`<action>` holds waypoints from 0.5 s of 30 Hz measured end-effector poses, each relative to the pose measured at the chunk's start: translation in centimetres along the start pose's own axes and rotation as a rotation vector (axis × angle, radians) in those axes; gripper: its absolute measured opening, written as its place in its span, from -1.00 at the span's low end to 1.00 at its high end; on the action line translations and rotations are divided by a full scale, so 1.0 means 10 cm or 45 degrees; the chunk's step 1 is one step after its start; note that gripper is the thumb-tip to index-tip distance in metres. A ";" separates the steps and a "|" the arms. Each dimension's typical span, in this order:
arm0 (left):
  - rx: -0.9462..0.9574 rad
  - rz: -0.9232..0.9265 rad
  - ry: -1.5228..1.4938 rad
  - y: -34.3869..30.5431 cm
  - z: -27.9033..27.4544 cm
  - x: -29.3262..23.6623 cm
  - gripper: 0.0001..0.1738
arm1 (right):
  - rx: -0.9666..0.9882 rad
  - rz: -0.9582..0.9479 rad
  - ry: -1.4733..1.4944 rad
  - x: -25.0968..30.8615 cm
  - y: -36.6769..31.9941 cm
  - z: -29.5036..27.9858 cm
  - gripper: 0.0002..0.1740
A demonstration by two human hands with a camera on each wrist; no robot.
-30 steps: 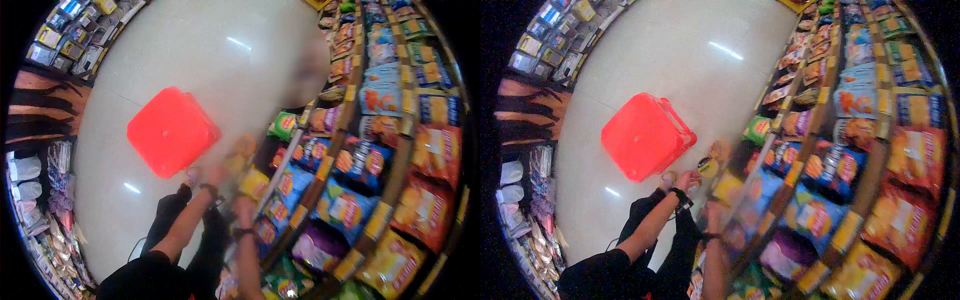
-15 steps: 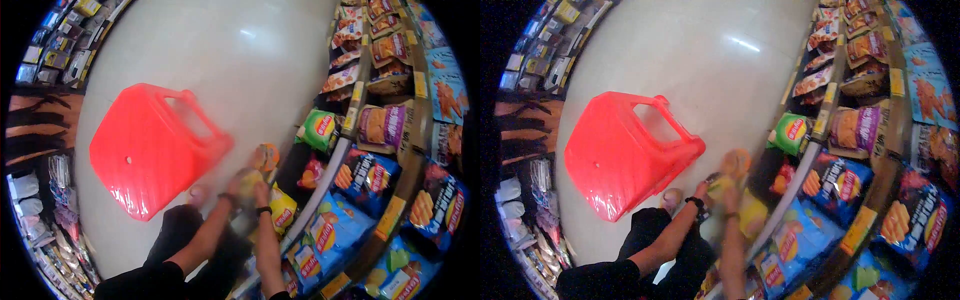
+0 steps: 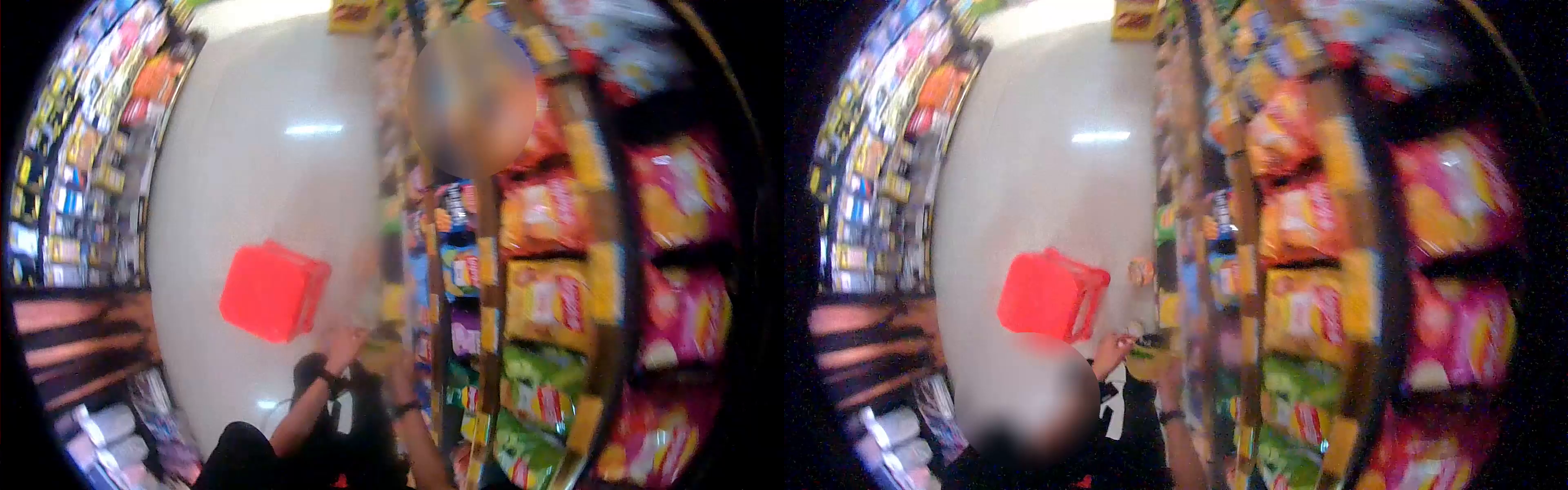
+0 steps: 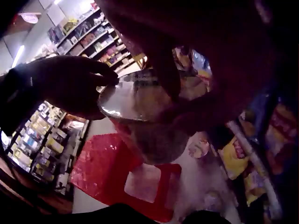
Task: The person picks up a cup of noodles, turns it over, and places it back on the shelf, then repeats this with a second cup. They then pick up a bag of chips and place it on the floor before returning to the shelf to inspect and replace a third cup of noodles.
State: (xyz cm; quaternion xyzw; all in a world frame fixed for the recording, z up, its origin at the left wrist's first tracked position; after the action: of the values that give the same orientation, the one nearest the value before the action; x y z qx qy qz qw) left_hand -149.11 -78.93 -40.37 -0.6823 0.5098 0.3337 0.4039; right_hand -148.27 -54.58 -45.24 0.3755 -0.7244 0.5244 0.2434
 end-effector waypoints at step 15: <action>1.509 -0.029 -0.497 -2.65 0.73 -1.71 -0.55 | -0.763 0.257 0.295 -0.45 -4.76 -1.75 -0.30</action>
State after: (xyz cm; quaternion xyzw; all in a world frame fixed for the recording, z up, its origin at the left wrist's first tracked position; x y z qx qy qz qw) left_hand -128.25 -61.02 -23.21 -0.2741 0.5178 0.1084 0.8031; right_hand -108.26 -44.79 -15.30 0.1515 -0.8475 0.3488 0.3704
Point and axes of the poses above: each hand's wrist, its own y-axis towards the middle knuckle, its own z-axis out of the palm, x = y × z, the point moved 8 cm from there along y, towards the middle knuckle, and after that the axes turned 13 degrees about z, right-handed, at the moved point
